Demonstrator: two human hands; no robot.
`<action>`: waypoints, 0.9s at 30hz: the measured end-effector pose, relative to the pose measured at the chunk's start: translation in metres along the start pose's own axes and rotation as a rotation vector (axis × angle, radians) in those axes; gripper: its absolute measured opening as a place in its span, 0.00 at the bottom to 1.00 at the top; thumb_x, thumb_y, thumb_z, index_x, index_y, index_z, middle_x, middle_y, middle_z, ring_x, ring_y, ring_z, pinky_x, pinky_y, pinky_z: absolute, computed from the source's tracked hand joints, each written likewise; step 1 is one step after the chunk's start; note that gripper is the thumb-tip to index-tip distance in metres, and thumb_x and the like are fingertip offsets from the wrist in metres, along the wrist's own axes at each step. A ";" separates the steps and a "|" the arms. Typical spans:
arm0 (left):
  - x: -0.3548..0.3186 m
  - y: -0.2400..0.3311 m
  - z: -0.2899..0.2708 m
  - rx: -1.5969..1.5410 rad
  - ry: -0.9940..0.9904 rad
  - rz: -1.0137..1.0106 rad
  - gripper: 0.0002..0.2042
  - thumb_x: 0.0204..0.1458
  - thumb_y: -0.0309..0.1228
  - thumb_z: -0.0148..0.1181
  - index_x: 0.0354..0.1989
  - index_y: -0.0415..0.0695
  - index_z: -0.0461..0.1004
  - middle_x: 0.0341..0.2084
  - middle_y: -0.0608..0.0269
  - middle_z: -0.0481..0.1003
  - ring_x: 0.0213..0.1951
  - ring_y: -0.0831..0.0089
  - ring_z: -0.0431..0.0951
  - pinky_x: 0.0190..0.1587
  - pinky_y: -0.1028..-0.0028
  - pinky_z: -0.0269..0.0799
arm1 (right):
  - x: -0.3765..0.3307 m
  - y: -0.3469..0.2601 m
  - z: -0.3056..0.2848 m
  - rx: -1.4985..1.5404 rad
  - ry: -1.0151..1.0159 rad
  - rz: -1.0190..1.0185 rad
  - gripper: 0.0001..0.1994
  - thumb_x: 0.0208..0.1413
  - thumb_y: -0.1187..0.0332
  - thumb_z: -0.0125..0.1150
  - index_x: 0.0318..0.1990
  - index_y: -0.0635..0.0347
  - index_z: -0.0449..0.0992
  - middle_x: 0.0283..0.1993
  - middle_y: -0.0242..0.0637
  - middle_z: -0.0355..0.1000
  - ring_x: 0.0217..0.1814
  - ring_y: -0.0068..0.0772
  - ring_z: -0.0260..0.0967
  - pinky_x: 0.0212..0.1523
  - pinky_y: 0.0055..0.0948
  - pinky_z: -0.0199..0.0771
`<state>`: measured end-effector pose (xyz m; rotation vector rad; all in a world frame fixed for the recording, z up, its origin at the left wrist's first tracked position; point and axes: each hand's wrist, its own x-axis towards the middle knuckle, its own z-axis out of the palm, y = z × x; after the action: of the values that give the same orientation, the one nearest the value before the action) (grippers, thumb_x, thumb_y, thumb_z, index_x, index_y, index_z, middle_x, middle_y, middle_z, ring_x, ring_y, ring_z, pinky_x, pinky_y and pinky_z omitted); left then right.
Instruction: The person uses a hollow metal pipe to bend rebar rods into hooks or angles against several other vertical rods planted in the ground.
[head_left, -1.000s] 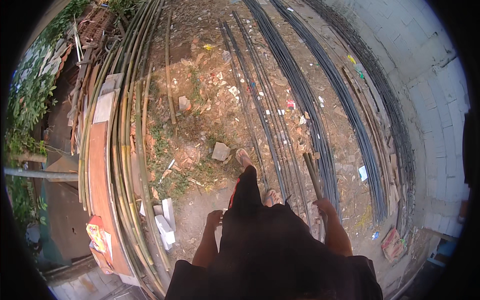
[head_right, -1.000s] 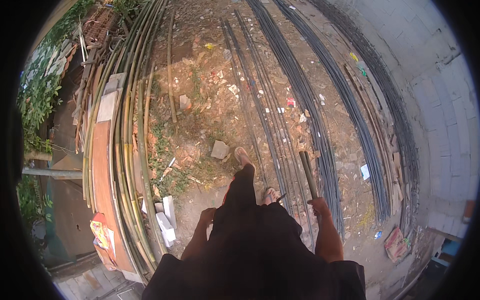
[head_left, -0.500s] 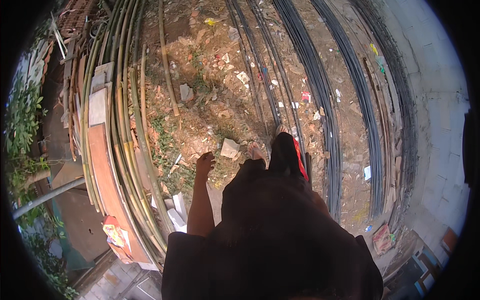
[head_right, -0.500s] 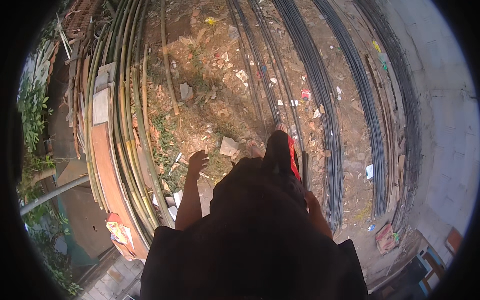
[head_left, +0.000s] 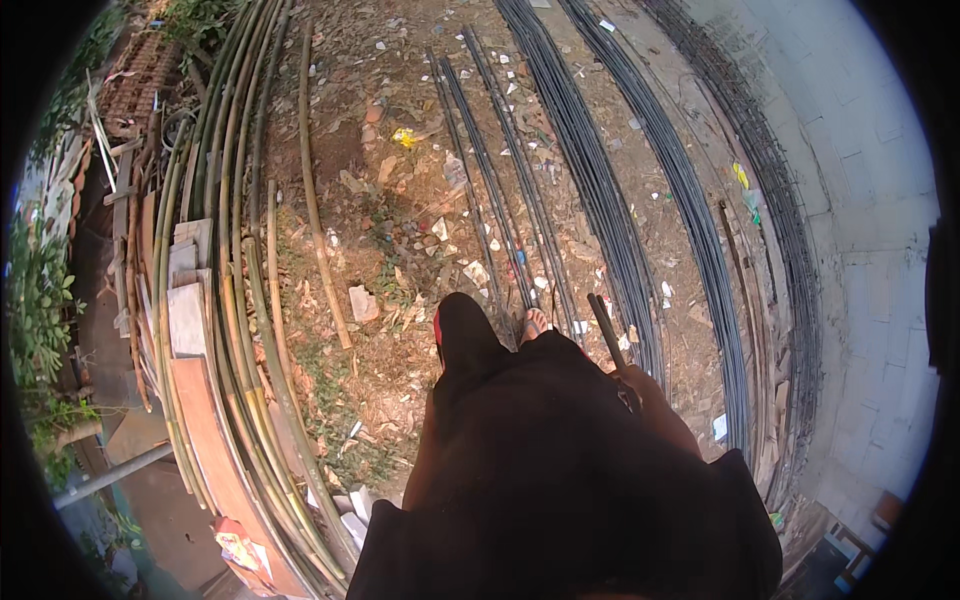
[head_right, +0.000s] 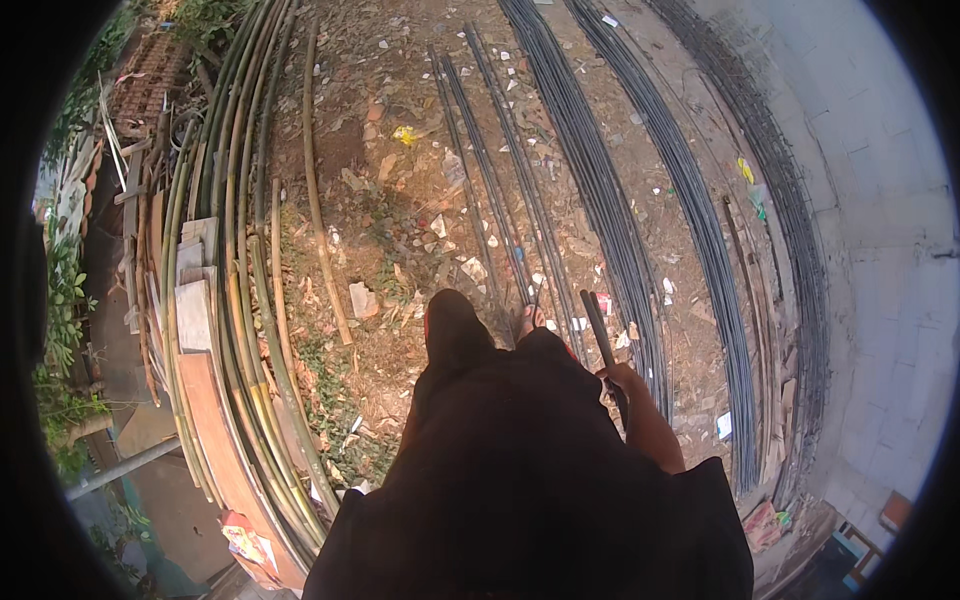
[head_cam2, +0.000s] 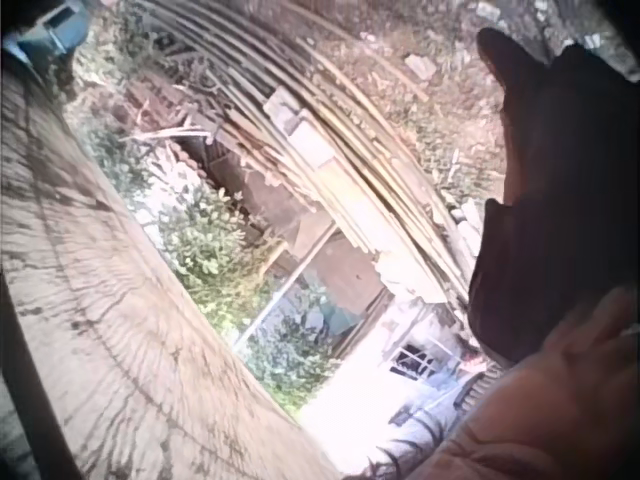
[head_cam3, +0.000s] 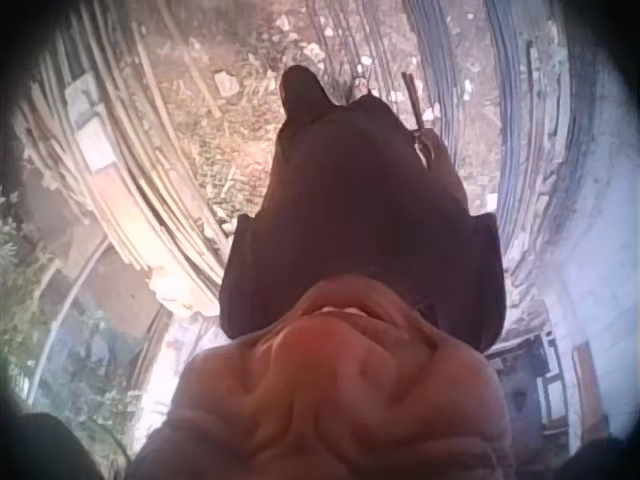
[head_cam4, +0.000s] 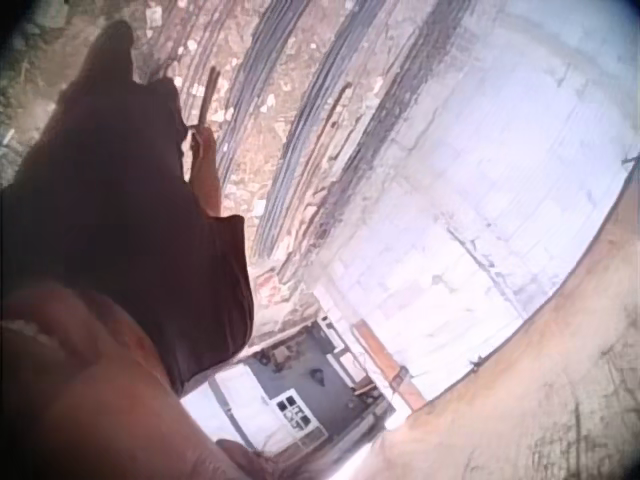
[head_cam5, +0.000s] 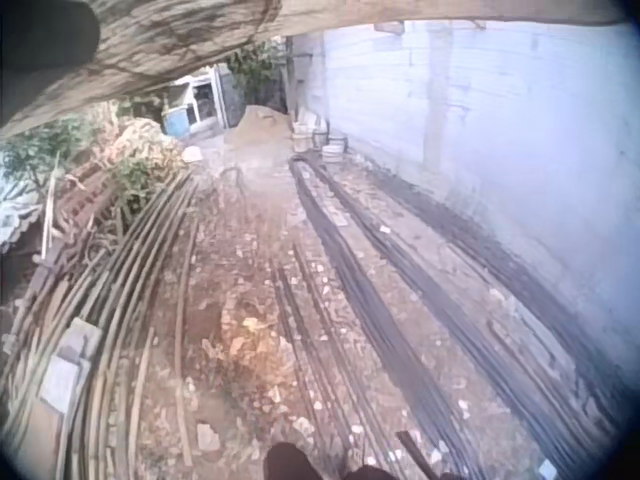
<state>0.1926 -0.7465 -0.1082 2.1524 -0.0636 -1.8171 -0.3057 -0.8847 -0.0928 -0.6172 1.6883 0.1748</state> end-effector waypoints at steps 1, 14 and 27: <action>0.007 0.016 -0.001 0.017 -0.009 0.012 0.20 0.61 0.43 0.55 0.55 0.42 0.75 0.41 0.59 0.79 0.40 0.70 0.78 0.43 0.65 0.74 | 0.014 -0.038 -0.016 0.030 -0.016 0.069 0.12 0.51 0.66 0.67 0.24 0.62 0.71 0.20 0.36 0.66 0.19 0.32 0.66 0.21 0.40 0.67; 0.122 0.323 -0.174 -0.369 0.213 0.098 0.22 0.62 0.41 0.55 0.61 0.43 0.69 0.51 0.57 0.77 0.49 0.67 0.78 0.48 0.65 0.74 | 0.070 -0.400 0.042 0.288 0.147 -0.039 0.14 0.52 0.64 0.67 0.24 0.59 0.69 0.18 0.33 0.62 0.15 0.30 0.61 0.18 0.37 0.66; 0.219 0.620 -0.270 -0.346 0.194 0.225 0.20 0.60 0.41 0.58 0.57 0.44 0.72 0.41 0.62 0.79 0.37 0.69 0.79 0.38 0.67 0.73 | 0.178 -0.518 0.121 -0.043 -0.035 -0.055 0.14 0.53 0.62 0.64 0.31 0.68 0.79 0.24 0.41 0.73 0.22 0.36 0.72 0.26 0.37 0.72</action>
<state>0.6020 -1.3278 -0.1114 1.9736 0.0489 -1.3755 0.0361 -1.3223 -0.1739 -0.6881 1.6354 0.1818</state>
